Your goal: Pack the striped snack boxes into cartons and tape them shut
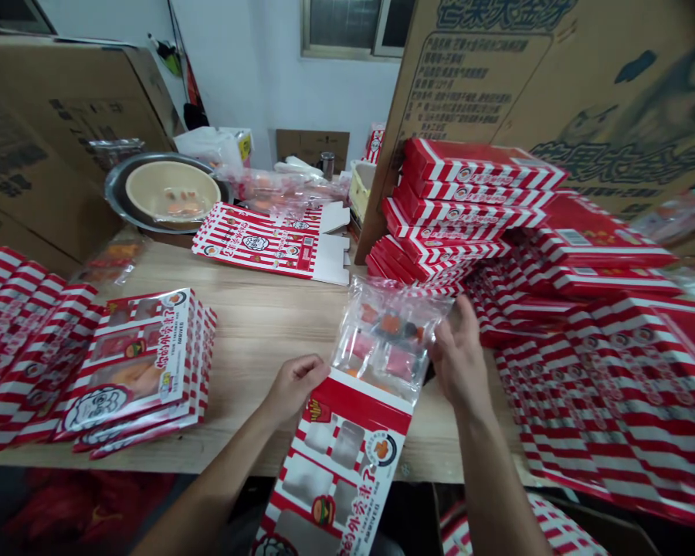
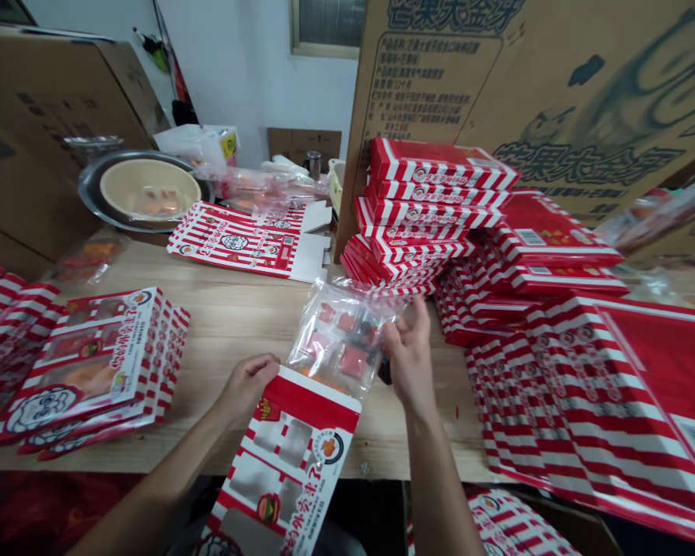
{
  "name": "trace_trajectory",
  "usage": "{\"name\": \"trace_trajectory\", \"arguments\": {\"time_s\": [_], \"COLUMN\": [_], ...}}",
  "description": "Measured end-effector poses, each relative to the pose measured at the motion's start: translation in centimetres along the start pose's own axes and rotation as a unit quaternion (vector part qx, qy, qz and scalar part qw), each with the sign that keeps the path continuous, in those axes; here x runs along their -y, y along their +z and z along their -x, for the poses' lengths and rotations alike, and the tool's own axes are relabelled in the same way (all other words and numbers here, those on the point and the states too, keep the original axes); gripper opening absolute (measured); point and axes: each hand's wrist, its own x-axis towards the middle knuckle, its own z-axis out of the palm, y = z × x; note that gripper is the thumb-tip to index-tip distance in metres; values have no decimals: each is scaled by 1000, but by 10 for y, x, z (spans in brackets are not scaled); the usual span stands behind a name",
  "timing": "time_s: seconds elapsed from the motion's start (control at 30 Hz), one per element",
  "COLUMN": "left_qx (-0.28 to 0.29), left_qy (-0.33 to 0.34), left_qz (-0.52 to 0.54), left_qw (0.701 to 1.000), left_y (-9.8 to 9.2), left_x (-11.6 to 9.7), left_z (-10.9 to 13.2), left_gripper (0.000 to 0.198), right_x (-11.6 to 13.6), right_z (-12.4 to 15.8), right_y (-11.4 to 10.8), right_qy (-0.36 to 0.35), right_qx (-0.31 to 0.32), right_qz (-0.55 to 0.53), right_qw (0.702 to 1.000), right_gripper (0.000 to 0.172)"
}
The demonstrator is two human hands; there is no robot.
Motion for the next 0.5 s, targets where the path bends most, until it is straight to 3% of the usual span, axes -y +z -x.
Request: {"name": "trace_trajectory", "arguments": {"time_s": [0.03, 0.1, 0.2, 0.27, 0.33, 0.4, 0.5], "left_qx": [8, 5, -34, -78, -115, -119, -82], "left_qy": [6, 28, 66, 81, 78, 51, -6], "left_qz": [-4, -9, -13, -16, -15, -3, 24], "left_qw": [1000, 1000, 997, 994, 990, 992, 996], "left_y": [0, 1, -1, -4, -6, -6, -2], "left_x": [-1, -2, 0, 2, 4, 4, 6], "left_z": [1, 3, 7, 10, 12, 14, 12], "left_gripper": [38, 37, 31, 28, 28, 31, 38], "right_x": [4, 10, 6, -3, -13, -20, -25], "right_z": [-8, -16, -6, 13, 33, 49, 60], "right_y": [2, 4, 5, 5, 5, 3, -2], "right_qy": [-25, -32, 28, 82, 122, 136, 148], "right_qx": [-24, -5, 111, 232, 347, 406, 438], "right_qz": [19, 60, 110, 123, 111, 83, 46], "right_qw": [999, 998, 987, 961, 923, 900, 885], "right_gripper": [69, 54, 34, 32, 40, 50, 44]}}
